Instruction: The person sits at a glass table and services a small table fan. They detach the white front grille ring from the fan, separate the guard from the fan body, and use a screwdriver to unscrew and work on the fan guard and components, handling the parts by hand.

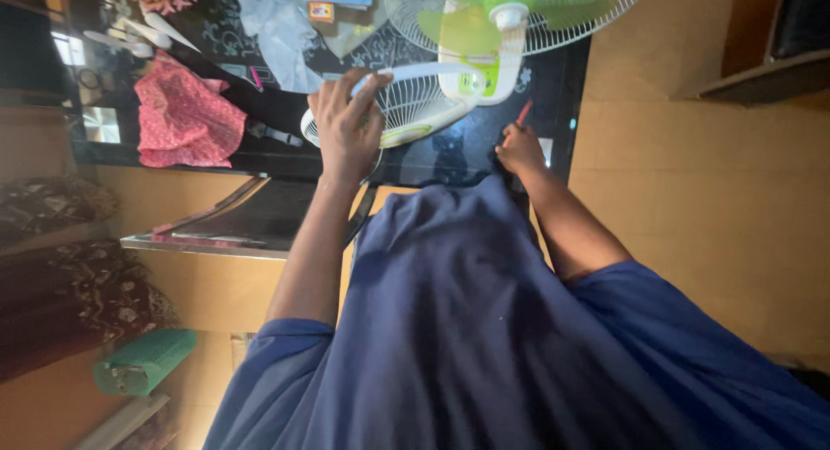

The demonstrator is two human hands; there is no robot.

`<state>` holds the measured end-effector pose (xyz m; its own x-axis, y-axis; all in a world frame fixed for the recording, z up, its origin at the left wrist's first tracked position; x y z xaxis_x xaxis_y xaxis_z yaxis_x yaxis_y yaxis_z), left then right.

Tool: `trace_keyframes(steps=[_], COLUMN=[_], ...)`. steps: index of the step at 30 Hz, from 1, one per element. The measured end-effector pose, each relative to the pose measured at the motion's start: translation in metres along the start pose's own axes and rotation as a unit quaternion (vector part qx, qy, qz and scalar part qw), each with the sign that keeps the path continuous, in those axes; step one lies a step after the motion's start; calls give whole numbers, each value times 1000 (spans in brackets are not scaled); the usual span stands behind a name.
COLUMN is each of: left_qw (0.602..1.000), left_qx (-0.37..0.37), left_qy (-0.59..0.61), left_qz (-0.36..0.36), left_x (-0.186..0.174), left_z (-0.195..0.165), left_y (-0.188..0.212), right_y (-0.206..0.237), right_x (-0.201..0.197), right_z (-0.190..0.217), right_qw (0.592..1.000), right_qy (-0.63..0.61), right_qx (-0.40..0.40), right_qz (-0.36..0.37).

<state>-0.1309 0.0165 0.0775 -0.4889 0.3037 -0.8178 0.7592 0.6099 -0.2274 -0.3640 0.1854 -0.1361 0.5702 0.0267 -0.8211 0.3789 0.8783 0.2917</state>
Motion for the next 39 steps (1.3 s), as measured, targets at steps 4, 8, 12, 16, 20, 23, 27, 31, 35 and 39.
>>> trace_keyframes(steps=[4, 8, 12, 16, 20, 23, 27, 31, 35, 39], left_qw=[1000, 1000, 999, 999, 996, 996, 996, 995, 995, 992], left_qx=[-14, -18, 3, 43, 82, 72, 51, 33, 4, 20], left_qy=[0, 10, 17, 8, 13, 34, 64, 85, 100, 125], left_qz=[-12, -19, -33, -28, -16, -28, -25, -33, -11, -27], left_x=[-2, -3, -1, 2, 5, 3, 2, 1, 5, 6], left_z=[2, 9, 8, 1, -6, -7, -3, 2, 10, 15], left_y=[5, 6, 6, 5, 2, -1, -1, -1, 0, 1], right_y=[9, 45, 68, 72, 48, 35, 24, 16, 6, -6], right_x=[16, -8, -45, -95, -133, -141, -139, -138, -145, -156], right_z=[-19, -15, 17, 66, 105, 117, 119, 121, 117, 117], right_qw=[952, 960, 856, 892, 912, 906, 917, 896, 903, 927], right_qy=[-267, -252, -494, -417, -351, -360, -326, -362, -351, -256], right_qx=[140, 93, -85, -151, -206, -223, -228, -255, -246, -273], right_qz=[51, -83, -122, -93, -47, -6, 9, 31, 45, 23])
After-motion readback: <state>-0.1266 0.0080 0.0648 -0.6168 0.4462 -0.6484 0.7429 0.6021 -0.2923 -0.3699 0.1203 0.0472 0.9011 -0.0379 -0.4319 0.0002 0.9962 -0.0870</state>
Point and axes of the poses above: each hand's wrist, its own y-axis away from the middle knuckle, its own x-axis out of the palm, z = x × y, the point moved 6 cm from there along -y, towards the middle knuckle, and after that the axes turned 12 degrees about z, right-handed, at the moved point
